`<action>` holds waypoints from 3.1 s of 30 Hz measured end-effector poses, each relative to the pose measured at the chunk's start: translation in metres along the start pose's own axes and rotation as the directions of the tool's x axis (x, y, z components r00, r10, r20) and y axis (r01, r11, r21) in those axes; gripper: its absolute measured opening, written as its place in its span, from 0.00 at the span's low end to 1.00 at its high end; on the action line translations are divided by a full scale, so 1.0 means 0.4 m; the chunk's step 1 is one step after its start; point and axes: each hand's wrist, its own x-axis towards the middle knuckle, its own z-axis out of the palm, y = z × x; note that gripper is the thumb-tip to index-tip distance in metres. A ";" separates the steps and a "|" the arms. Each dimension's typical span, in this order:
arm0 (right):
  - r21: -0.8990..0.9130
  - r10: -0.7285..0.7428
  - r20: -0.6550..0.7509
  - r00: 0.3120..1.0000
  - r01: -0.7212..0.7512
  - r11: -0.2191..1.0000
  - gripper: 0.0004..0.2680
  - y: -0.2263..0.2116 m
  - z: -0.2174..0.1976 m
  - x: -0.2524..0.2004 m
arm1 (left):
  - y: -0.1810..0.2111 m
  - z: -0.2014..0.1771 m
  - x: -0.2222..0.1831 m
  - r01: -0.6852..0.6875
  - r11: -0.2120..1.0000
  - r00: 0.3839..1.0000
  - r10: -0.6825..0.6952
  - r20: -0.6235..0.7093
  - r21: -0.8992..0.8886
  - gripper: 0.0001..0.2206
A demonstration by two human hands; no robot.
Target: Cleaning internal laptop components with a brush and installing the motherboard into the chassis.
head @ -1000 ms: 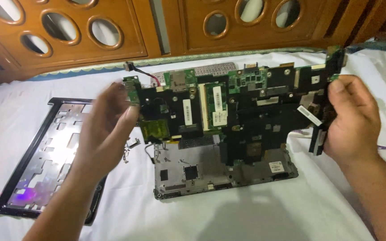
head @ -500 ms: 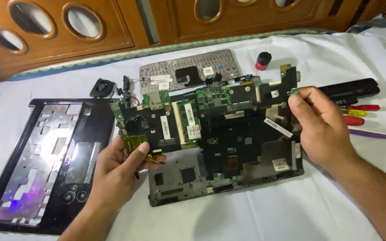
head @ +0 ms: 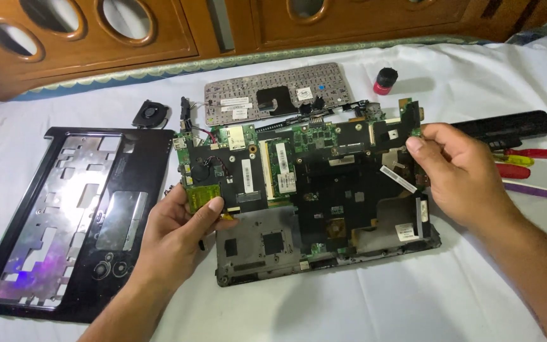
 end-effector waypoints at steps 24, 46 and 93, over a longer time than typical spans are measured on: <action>-0.580 -0.818 0.105 0.566 0.703 0.412 0.10 -0.062 0.062 -0.075 | -0.017 0.002 0.000 -0.076 0.994 0.995 0.081 0.060 -0.072 0.16; -0.438 -0.839 0.332 0.430 0.858 0.267 0.07 -0.093 0.082 -0.095 | -0.027 -0.016 0.004 -0.172 0.982 0.979 0.161 0.126 0.078 0.12; -0.504 -0.775 0.411 0.480 0.828 0.246 0.14 -0.162 0.105 0.019 | -0.031 -0.017 0.000 -0.266 0.960 0.947 0.243 0.209 0.091 0.11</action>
